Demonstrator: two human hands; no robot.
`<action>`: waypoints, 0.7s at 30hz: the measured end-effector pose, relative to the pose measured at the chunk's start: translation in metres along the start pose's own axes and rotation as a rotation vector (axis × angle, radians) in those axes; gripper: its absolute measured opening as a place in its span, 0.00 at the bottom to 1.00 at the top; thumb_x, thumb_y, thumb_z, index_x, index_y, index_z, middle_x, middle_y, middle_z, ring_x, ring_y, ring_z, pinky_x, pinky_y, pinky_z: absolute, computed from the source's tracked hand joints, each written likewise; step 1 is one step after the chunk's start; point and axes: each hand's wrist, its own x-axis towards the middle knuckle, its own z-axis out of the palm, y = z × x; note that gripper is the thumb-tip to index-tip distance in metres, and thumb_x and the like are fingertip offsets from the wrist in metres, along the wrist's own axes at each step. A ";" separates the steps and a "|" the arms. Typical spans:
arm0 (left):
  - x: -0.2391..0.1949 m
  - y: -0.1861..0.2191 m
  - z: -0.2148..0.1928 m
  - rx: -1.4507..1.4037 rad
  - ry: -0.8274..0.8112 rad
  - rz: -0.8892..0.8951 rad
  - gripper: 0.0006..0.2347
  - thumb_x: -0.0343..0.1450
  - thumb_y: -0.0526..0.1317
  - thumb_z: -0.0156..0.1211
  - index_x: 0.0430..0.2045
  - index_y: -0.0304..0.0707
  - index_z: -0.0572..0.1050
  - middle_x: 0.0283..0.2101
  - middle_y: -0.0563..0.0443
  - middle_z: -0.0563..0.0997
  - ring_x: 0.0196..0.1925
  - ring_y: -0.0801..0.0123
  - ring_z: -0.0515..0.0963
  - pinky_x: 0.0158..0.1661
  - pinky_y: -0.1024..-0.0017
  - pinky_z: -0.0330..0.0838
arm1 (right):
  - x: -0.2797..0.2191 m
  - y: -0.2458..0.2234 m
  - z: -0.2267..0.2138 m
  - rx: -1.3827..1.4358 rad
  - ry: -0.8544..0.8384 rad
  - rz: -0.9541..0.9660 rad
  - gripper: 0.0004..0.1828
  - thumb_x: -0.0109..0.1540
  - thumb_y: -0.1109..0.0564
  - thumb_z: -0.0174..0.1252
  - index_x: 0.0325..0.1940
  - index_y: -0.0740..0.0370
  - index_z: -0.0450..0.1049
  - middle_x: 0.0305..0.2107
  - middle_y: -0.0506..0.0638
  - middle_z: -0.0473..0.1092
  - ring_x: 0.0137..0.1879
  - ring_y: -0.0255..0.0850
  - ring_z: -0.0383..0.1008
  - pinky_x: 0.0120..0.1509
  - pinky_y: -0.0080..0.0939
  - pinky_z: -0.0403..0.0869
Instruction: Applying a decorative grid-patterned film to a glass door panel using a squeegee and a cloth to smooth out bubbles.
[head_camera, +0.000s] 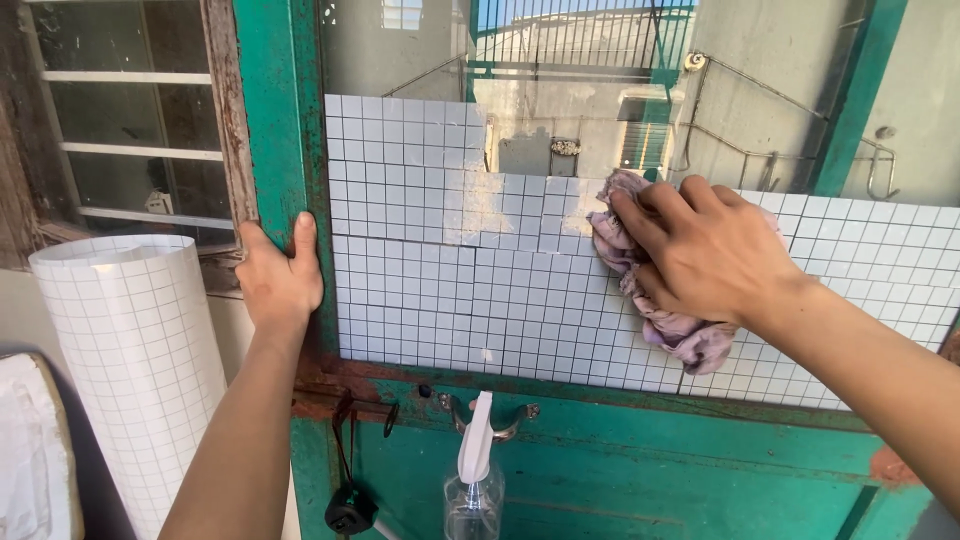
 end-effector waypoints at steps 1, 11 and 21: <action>0.000 0.000 -0.001 0.001 0.002 -0.001 0.35 0.71 0.72 0.35 0.48 0.33 0.58 0.31 0.34 0.73 0.36 0.35 0.74 0.36 0.39 0.67 | 0.005 0.000 -0.003 0.001 0.002 -0.001 0.42 0.62 0.30 0.42 0.75 0.53 0.62 0.48 0.48 0.69 0.45 0.44 0.72 0.31 0.39 0.80; -0.002 0.002 -0.002 -0.025 -0.001 0.004 0.36 0.71 0.72 0.35 0.52 0.33 0.58 0.33 0.33 0.74 0.38 0.34 0.74 0.37 0.38 0.67 | 0.040 -0.008 -0.026 0.105 -0.117 -0.066 0.43 0.63 0.35 0.42 0.78 0.57 0.56 0.48 0.55 0.67 0.42 0.45 0.74 0.25 0.41 0.81; -0.001 0.002 -0.001 -0.013 0.003 -0.004 0.34 0.72 0.71 0.36 0.49 0.34 0.58 0.33 0.33 0.73 0.38 0.33 0.74 0.37 0.37 0.67 | 0.017 -0.013 -0.008 0.094 0.153 -0.029 0.38 0.66 0.35 0.37 0.73 0.58 0.64 0.45 0.53 0.73 0.38 0.43 0.75 0.29 0.39 0.78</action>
